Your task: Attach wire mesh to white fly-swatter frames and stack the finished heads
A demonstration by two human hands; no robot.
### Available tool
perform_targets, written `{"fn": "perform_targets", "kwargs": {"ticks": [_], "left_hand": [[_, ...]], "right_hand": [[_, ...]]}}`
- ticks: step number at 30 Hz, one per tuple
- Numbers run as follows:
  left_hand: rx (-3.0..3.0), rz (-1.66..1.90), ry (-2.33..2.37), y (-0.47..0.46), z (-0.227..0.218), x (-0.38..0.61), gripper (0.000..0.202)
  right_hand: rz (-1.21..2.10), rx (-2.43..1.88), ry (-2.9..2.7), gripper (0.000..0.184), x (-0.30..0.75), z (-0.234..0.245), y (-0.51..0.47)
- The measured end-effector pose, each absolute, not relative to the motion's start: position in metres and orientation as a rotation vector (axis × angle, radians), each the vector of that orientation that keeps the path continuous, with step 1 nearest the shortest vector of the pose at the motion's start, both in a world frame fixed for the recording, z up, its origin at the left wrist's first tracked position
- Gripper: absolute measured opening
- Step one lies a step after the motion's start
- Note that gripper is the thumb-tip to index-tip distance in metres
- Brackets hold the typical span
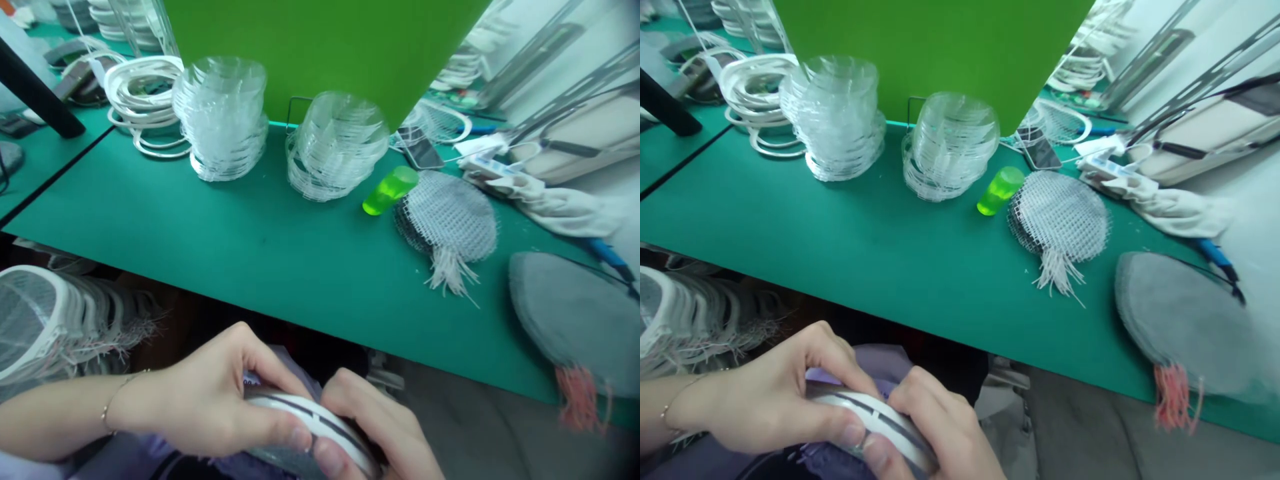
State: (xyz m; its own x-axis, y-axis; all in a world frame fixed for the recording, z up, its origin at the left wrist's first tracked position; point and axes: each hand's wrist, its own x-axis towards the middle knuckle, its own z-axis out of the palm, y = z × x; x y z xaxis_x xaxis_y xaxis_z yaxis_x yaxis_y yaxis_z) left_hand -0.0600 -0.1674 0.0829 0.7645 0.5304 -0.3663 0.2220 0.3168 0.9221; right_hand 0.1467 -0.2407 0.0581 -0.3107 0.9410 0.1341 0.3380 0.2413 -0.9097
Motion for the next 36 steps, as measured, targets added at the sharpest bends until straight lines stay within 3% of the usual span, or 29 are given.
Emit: {"fn": "perform_targets", "kwargs": {"ticks": [12,17,20,28,36], "left_hand": [[0.863,0.146,0.732,-0.173,0.058,-0.051,0.027],[0.887,0.194,0.712,-0.172,0.053,-0.05,0.024],[0.905,0.197,0.683,-0.17,0.05,-0.051,0.021],[0.857,0.143,0.78,-0.173,0.044,-0.049,0.029],[0.883,0.096,0.825,-0.176,0.043,-0.042,0.036]], "right_hand": [[1.105,-1.329,-1.622,0.025,0.138,0.045,-0.25],[0.621,-1.385,-1.64,0.004,0.136,0.027,-0.268],[0.309,-1.401,-1.683,0.022,0.138,0.023,-0.275],[0.177,-1.282,-1.754,0.011,0.133,0.014,-0.275],[0.145,-1.235,-1.841,0.019,0.135,0.012,-0.279]]}}
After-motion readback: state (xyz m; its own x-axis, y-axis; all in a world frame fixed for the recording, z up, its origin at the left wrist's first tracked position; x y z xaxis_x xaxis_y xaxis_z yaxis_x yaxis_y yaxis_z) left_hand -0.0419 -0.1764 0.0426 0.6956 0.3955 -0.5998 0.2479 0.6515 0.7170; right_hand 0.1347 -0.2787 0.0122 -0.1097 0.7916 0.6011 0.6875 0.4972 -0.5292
